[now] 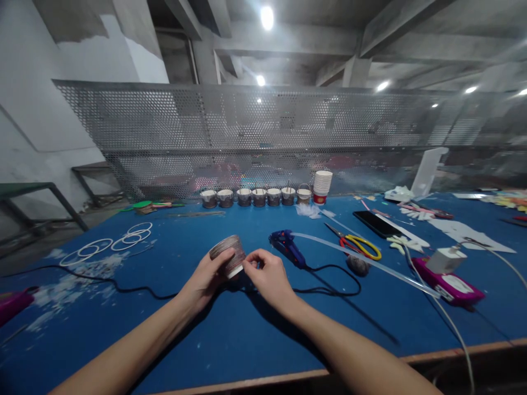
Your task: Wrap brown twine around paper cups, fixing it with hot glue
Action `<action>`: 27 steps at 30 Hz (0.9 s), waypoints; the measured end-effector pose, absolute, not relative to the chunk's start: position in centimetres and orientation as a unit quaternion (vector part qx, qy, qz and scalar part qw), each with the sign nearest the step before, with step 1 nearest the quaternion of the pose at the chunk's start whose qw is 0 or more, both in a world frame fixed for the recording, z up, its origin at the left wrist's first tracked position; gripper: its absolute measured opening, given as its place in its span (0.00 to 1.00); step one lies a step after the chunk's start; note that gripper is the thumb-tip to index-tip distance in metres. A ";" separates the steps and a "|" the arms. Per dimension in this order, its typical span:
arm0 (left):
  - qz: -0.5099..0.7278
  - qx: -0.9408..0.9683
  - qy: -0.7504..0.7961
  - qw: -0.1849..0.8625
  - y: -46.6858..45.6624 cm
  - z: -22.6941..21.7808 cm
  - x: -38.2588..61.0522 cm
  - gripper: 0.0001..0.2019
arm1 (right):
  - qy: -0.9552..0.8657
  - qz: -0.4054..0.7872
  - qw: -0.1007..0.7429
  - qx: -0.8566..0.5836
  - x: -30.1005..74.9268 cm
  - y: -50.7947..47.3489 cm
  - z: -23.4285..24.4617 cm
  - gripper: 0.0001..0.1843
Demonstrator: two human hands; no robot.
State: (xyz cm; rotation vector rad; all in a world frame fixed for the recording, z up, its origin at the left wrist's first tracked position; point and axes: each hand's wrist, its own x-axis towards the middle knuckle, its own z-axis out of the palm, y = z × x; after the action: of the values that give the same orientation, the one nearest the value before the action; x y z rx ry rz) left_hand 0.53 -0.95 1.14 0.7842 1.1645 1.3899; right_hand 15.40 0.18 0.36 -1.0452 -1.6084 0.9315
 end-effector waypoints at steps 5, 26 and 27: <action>0.596 0.331 0.484 0.548 -0.8 1.0 0.4 0.28 | -0.664 0.370 0.490 -0.426 15.4 0.3 0.2 0.12; 0.622 0.304 0.476 0.542 -0.8 1.4 0.6 0.24 | -0.652 0.387 0.497 -0.422 15.4 0.4 0.0 0.11; 0.623 0.304 0.475 0.542 -0.8 1.4 0.6 0.24 | -0.654 0.385 0.496 -0.422 15.4 0.4 0.0 0.11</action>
State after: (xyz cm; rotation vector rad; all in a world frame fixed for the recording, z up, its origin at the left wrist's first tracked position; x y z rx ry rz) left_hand 0.62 -0.82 1.40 0.7231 1.1272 1.4792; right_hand 15.41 0.36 0.00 -1.0212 -1.5845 0.9329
